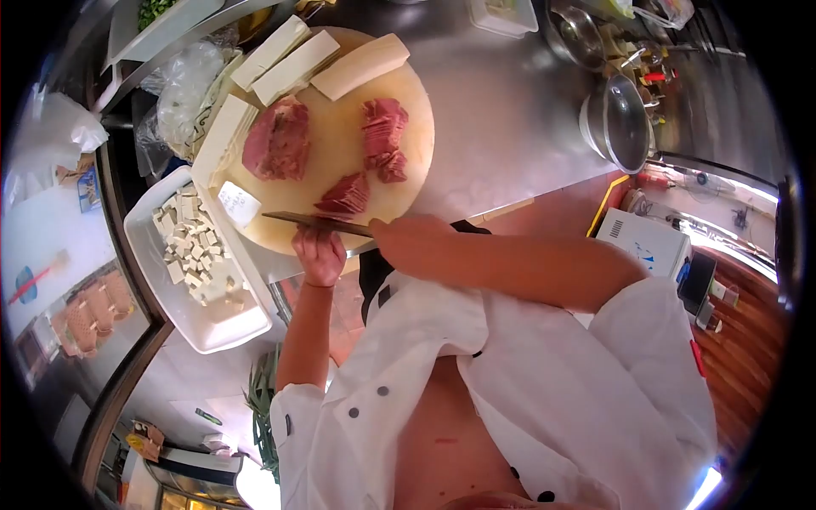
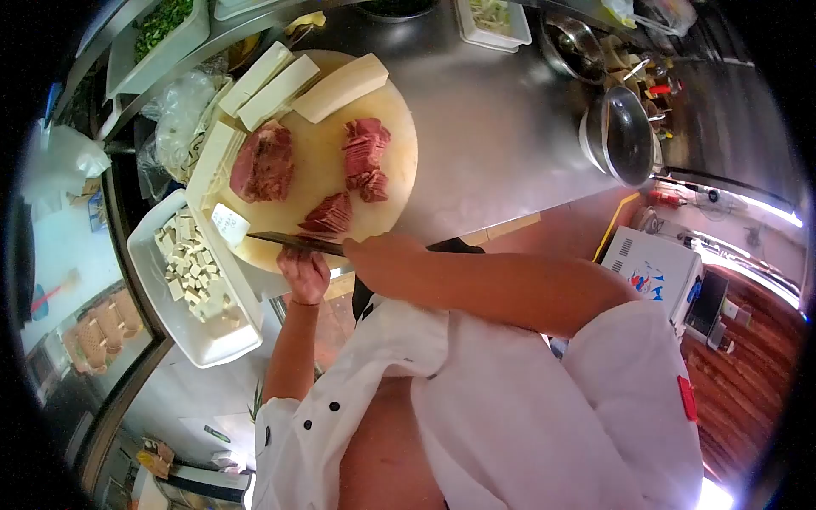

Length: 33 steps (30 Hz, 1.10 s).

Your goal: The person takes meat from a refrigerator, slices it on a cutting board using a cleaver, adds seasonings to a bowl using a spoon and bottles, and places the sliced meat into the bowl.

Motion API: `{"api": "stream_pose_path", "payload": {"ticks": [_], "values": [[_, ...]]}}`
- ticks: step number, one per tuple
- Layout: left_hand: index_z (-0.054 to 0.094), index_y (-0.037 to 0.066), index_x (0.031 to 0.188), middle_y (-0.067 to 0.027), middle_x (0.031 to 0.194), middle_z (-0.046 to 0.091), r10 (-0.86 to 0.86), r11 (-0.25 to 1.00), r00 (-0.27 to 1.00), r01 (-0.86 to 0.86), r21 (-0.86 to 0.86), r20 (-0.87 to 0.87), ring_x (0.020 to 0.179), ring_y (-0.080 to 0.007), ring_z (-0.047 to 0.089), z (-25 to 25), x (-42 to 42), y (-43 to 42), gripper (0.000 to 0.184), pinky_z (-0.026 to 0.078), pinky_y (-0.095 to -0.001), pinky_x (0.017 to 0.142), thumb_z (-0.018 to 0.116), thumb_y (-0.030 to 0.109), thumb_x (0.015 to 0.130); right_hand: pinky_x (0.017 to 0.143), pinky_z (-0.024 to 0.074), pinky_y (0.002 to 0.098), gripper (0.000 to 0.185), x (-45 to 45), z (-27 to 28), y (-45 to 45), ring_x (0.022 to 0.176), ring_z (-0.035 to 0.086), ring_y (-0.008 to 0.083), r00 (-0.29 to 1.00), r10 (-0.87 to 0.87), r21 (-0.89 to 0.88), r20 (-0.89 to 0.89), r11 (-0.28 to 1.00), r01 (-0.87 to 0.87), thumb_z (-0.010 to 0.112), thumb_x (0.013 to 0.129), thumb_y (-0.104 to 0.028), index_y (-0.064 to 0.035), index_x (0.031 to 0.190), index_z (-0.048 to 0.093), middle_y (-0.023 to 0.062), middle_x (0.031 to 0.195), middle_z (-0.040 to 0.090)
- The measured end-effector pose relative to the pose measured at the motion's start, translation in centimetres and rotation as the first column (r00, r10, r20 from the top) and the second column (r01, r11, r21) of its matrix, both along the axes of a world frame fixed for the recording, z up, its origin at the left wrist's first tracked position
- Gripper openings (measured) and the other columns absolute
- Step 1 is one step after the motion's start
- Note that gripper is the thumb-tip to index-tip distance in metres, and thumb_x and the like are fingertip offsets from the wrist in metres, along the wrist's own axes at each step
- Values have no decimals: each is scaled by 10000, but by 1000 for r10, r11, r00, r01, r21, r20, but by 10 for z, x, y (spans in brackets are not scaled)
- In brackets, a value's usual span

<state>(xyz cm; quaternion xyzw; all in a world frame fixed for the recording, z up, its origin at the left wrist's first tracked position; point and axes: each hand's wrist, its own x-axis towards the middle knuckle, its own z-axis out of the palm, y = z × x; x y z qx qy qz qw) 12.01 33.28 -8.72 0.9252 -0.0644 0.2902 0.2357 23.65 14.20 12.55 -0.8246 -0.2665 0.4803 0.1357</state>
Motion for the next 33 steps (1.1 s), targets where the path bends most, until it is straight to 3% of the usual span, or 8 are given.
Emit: {"api": "stream_pose_path", "payload": {"ticks": [5,11,14,16,20,25,27,33], "values": [[676,17,1043,-153,1127,613,5,999,1000,-4,-52,23,1091,-384,553,5,4,-2,159,480,-517,1016,695,50,889,678,561,504,208,-1,-63,24,798,714,406,992,44,129,118,990,-59,535,948,-123,17,1102,539,214,845,712],[661,30,1046,-150,1141,604,11,1000,1000,-10,-13,16,1087,-381,558,7,3,-1,180,489,-501,985,707,36,872,677,557,498,166,1,-82,35,788,710,408,974,38,196,225,977,-83,540,970,-170,-11,1016,538,211,835,708],[644,15,1071,-166,1176,589,7,1000,1000,-7,-8,10,1112,-388,552,2,-1,2,197,480,-493,977,690,37,881,696,550,513,186,-7,-61,13,785,702,407,985,26,192,170,980,-59,534,987,-206,-20,1000,533,194,838,707],[630,-1,1093,-182,1202,578,3,1000,1000,-2,-8,14,1132,-396,546,-1,-3,2,208,469,-493,976,671,41,894,708,541,528,195,-6,-7,0,783,694,412,995,23,60,97,998,-29,519,999,-216,-22,1015,541,182,843,705],[629,-13,1086,-186,1201,580,-2,1000,999,3,-24,33,1118,-406,547,-4,-5,4,198,468,-502,972,655,30,894,730,564,505,232,-15,30,-27,861,718,397,991,97,-58,90,994,-92,519,956,-109,5,1155,553,210,908,720],[672,4,1103,-153,1150,600,2,999,1000,-1,-43,16,1116,-392,563,1,-2,2,201,486,-474,974,683,48,907,749,564,507,228,-11,32,-30,905,710,396,994,84,-71,70,994,-79,514,959,-107,12,1151,547,216,922,717],[667,3,1087,-152,1134,602,1,999,1000,1,-55,28,1102,-387,563,2,-1,3,180,483,-486,973,676,53,913,701,565,492,175,-10,25,-25,804,715,403,989,125,5,84,992,-125,517,952,-110,13,1071,550,212,854,712],[653,13,1041,-154,1119,600,-5,999,1000,7,-41,30,1079,-382,562,1,1,4,139,486,-495,969,677,66,915,692,566,500,195,-6,-14,6,798,714,414,995,36,74,92,996,-43,518,950,-94,19,1109,517,216,847,708]]}}
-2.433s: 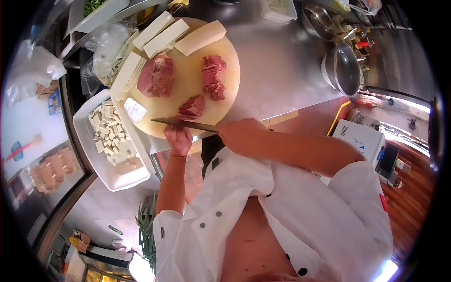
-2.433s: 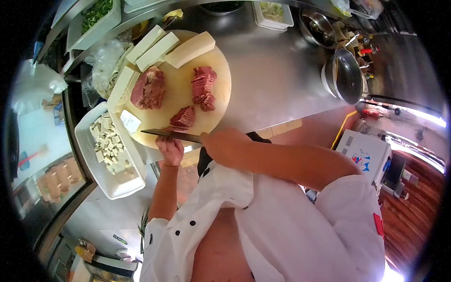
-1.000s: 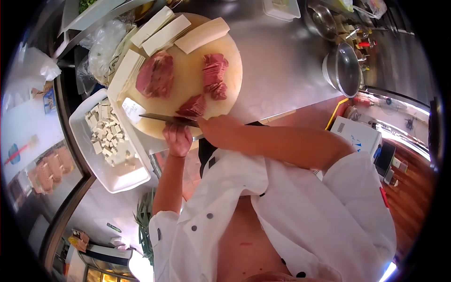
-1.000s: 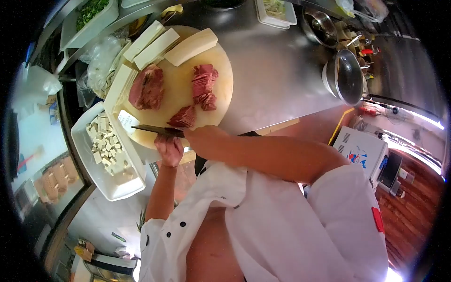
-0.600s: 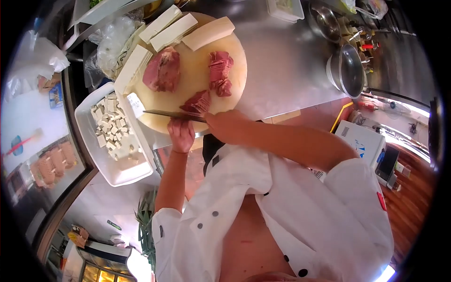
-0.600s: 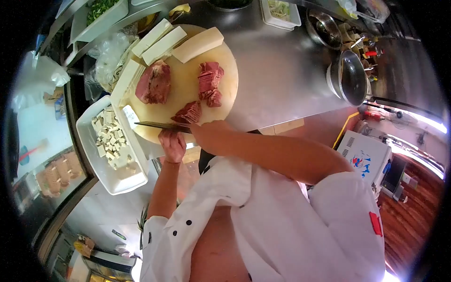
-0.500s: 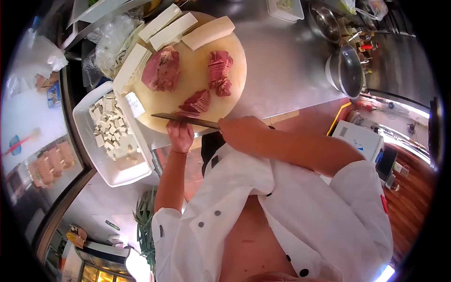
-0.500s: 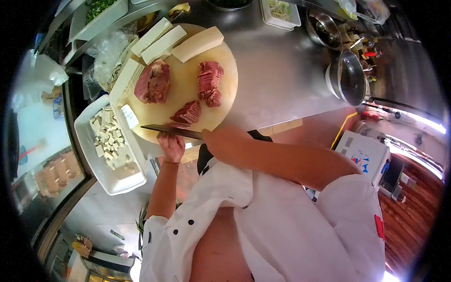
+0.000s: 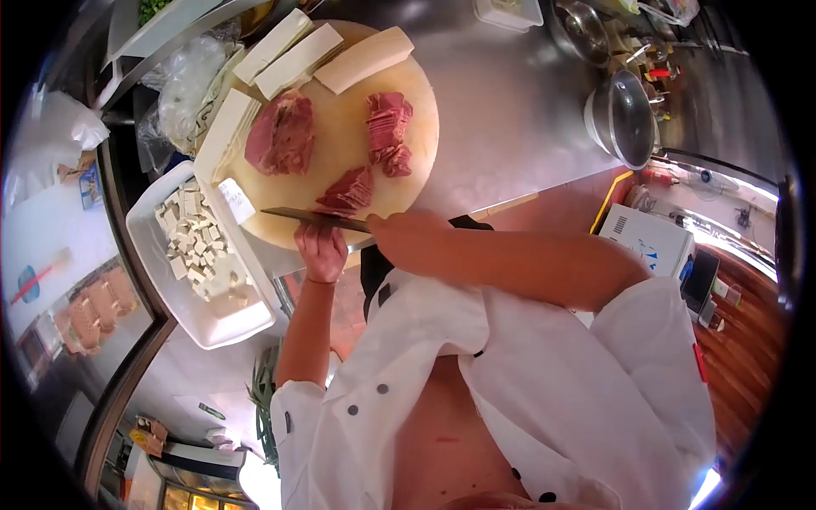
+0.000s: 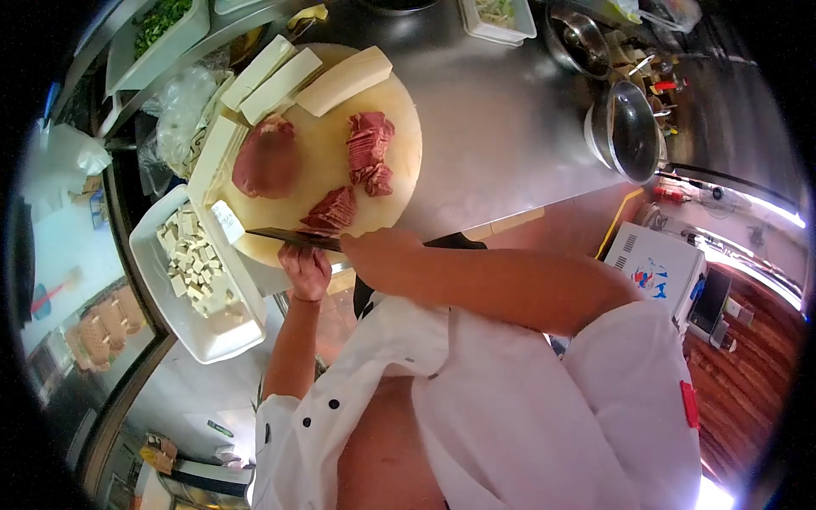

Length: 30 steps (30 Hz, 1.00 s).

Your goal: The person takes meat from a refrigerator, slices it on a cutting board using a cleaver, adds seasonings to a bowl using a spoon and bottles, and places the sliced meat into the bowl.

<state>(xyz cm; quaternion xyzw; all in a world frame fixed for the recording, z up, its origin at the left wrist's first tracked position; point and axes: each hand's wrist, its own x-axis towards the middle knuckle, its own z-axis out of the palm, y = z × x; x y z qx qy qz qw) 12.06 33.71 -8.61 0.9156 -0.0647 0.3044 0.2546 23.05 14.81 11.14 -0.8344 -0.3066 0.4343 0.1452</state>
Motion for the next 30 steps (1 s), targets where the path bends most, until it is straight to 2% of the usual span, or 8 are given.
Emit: {"api": "stream_pose_path", "payload": {"ticks": [5,9,12,15,19,21,25,30], "values": [[611,10,1091,-180,1160,577,-29,999,999,29,21,22,1073,-396,551,3,5,0,186,465,-503,946,657,31,912,705,567,508,198,-3,-62,9,837,719,409,999,12,51,34,999,-14,523,948,-109,15,1102,541,215,892,720],[646,43,1069,-150,1149,598,-7,999,999,5,-46,-32,1100,-389,554,2,1,-1,199,483,-493,961,682,-2,878,715,574,507,219,2,-59,27,859,723,407,994,-2,174,110,985,-17,531,944,-127,12,1112,552,232,918,719],[644,53,1102,-149,1164,592,9,999,1000,-10,-42,-11,1109,-389,549,5,1,-1,239,483,-486,952,680,-5,872,722,569,508,206,5,-59,10,862,723,402,997,-7,133,75,991,-3,532,948,-128,10,1100,550,222,894,720],[611,-23,1140,-202,1212,581,-1,1000,1000,1,18,1,1105,-408,531,3,-4,0,256,459,-503,974,642,-1,887,736,542,541,223,-7,-22,-9,833,706,405,998,-2,39,65,999,0,495,995,-189,-1,1099,552,211,903,715],[616,-24,1159,-220,1258,578,20,999,1000,-20,33,5,1112,-416,530,-10,-10,2,270,450,-503,983,619,5,891,726,543,542,225,-15,20,-27,826,705,411,1000,16,5,20,1000,-16,487,989,-168,3,1125,543,210,902,718],[637,0,1119,-175,1159,593,51,998,998,-50,24,-40,1101,-415,549,-8,-10,1,244,486,-498,957,668,10,877,720,545,533,212,-7,50,-27,823,705,412,998,-21,-75,-54,997,16,481,981,-134,6,1131,533,208,890,717],[645,5,1110,-168,1151,591,28,999,1000,-28,19,-5,1078,-403,558,-6,-6,3,228,489,-496,951,666,24,884,752,572,512,208,-5,47,-24,889,726,396,996,-43,-85,-81,996,37,523,951,-100,16,1121,559,224,926,728],[649,13,1085,-159,1124,595,30,999,1000,-30,23,5,1055,-381,565,-3,-4,4,188,490,-492,950,673,46,901,706,547,537,226,-1,19,-7,804,710,408,998,-8,-46,-62,999,5,522,942,-92,25,1135,523,228,869,707]]}}
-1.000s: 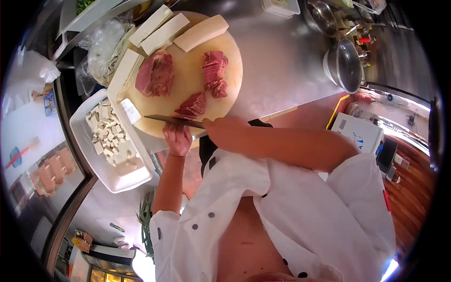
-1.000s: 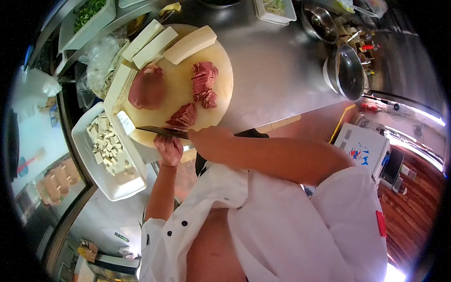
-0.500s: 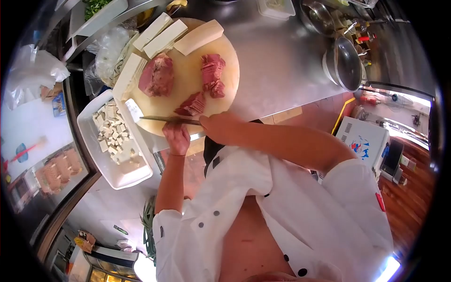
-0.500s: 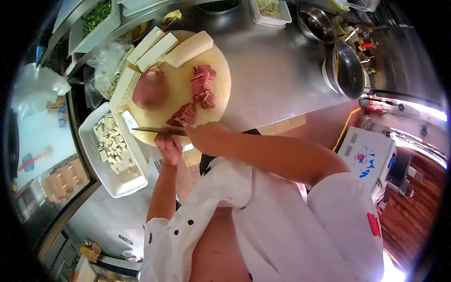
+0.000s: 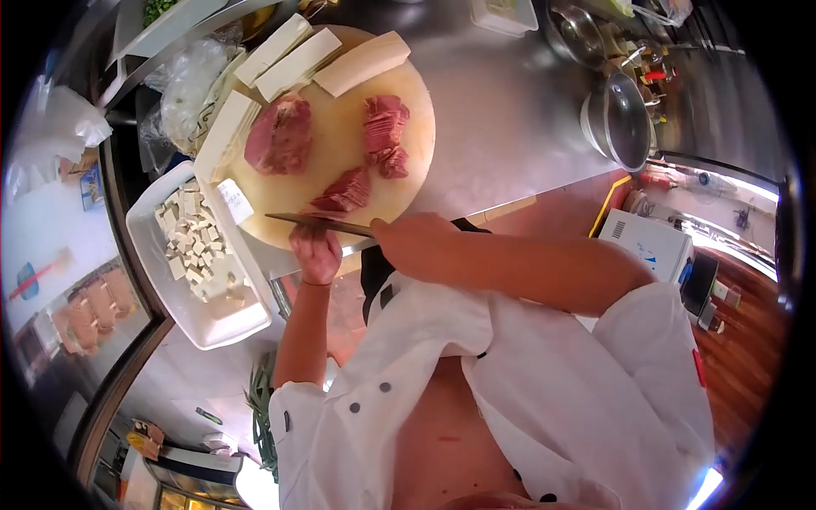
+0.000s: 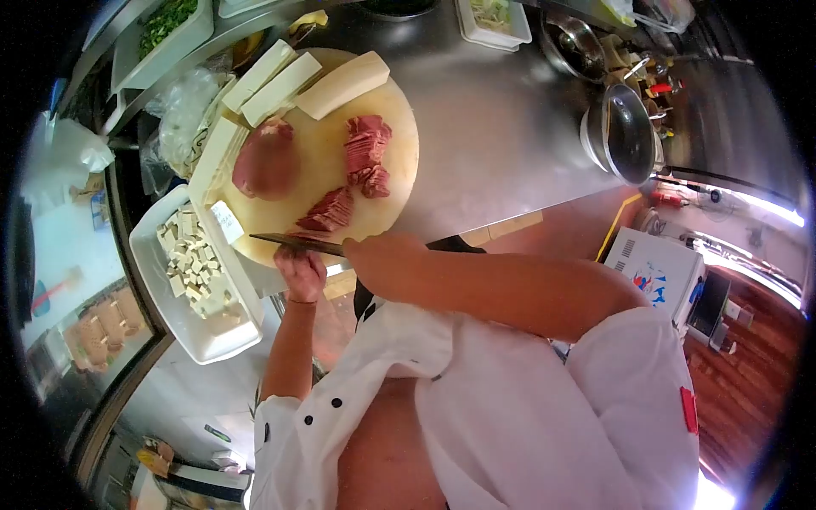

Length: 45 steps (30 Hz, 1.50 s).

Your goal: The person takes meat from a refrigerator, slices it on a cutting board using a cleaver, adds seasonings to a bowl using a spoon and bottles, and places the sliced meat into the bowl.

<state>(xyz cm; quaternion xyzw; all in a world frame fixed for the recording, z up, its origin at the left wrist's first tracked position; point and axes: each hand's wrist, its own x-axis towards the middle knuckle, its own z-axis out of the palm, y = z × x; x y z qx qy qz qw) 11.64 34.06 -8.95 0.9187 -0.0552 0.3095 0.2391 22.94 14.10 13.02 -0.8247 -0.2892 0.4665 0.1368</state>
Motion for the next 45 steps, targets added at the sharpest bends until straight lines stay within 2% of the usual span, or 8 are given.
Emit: {"api": "stream_pose_path", "payload": {"ticks": [8,16,25,30,37,40,42,45], "values": [[607,3,1058,-189,1108,599,-38,998,999,39,-46,26,1023,-389,563,6,4,0,198,475,-500,927,653,-6,866,722,564,516,219,-8,-83,25,839,720,410,981,38,93,190,994,-56,549,938,-118,18,1110,549,226,904,718],[603,14,1056,-179,1102,596,-34,999,999,35,-32,10,1027,-394,565,12,0,-2,204,477,-489,924,666,-29,866,766,579,512,229,-5,-59,18,876,729,414,996,7,30,91,1000,-10,520,956,-136,-1,1135,566,230,965,729],[599,23,1058,-178,1113,578,-25,999,999,26,-47,27,1037,-412,557,6,2,-1,212,476,-517,918,665,-11,859,698,548,534,193,-17,-69,21,769,702,422,985,-48,78,167,996,35,525,969,-181,-22,1078,542,200,878,713],[629,38,1077,-140,1134,602,-21,999,1000,20,-38,-14,1066,-378,567,7,3,1,202,490,-482,953,685,28,884,774,564,522,219,-1,-79,60,877,720,405,990,-58,190,129,981,32,513,948,-151,18,1078,565,237,916,722],[594,26,1134,-171,1205,562,-9,1000,1000,9,-11,18,1101,-392,532,-7,-5,4,301,452,-512,968,687,11,848,717,536,552,217,-18,-53,13,775,683,439,973,-81,210,216,977,34,506,1004,-244,-39,1051,559,197,856,707],[592,16,1136,-191,1243,546,-5,1000,1000,5,-19,18,1104,-409,531,-11,-7,5,313,449,-524,970,674,-2,835,712,539,554,222,-19,-11,-2,771,684,433,987,-30,33,158,999,25,495,1018,-245,-36,1069,549,196,848,704],[615,24,1106,-170,1211,568,16,1000,1000,-15,-19,24,1101,-400,543,-7,-7,3,275,466,-506,972,681,2,840,748,564,526,193,-15,10,-6,869,719,416,998,7,-54,65,999,-4,503,955,-111,25,1085,545,235,911,722],[643,34,1073,-148,1183,591,16,1000,999,-16,-27,30,1099,-389,555,-7,-7,4,235,485,-486,971,685,3,845,711,567,522,189,-18,15,-14,824,723,410,994,45,-76,103,996,-37,516,948,-105,24,1084,544,234,895,725]]}}
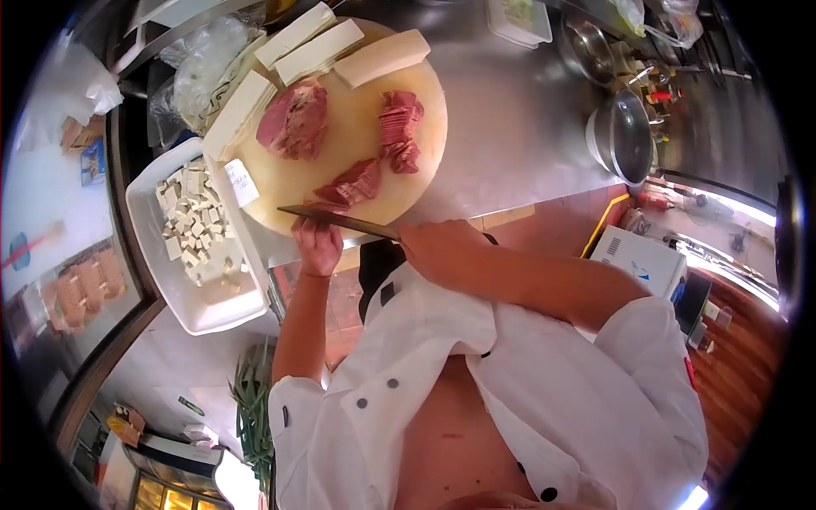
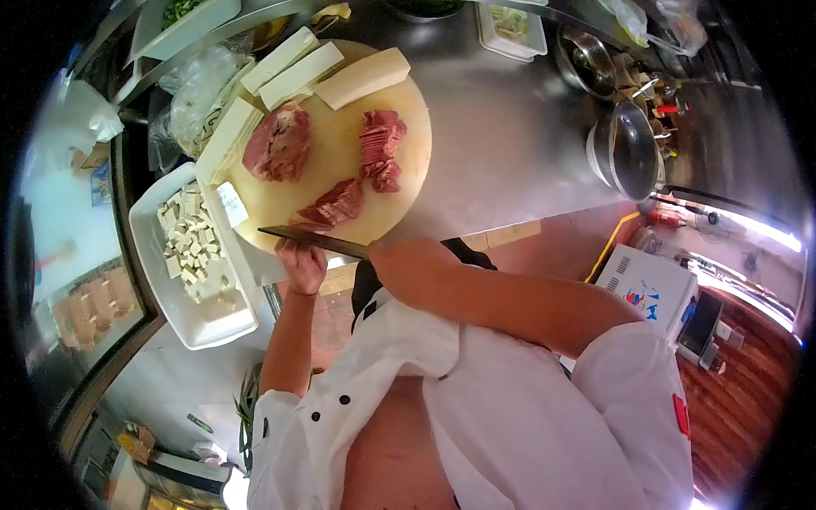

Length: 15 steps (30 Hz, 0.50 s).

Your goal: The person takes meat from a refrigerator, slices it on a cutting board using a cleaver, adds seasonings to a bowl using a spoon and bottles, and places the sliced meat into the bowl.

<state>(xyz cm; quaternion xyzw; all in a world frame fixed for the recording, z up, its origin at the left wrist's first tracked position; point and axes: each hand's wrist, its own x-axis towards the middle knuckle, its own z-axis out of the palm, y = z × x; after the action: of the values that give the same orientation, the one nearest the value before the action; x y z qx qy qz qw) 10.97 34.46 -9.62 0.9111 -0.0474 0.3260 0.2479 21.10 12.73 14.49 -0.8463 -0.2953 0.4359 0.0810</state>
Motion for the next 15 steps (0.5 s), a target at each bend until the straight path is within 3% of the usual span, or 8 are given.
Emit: {"api": "stream_pose_path", "payload": {"ticks": [10,15], "values": [[657,37,1058,-144,1146,590,-1,1000,1000,1,-27,-26,1088,-387,564,7,3,-1,183,489,-482,972,680,22,877,690,553,536,177,8,-17,14,807,703,419,997,-33,-14,-75,999,32,493,976,-141,-9,1085,542,203,871,712],[649,26,1038,-155,1105,590,-2,999,1000,1,-34,-26,1058,-388,568,10,4,1,173,497,-484,953,690,16,870,692,559,524,191,13,-48,39,815,715,411,1000,5,102,-21,995,-3,508,961,-126,3,1100,526,222,888,717]]}}
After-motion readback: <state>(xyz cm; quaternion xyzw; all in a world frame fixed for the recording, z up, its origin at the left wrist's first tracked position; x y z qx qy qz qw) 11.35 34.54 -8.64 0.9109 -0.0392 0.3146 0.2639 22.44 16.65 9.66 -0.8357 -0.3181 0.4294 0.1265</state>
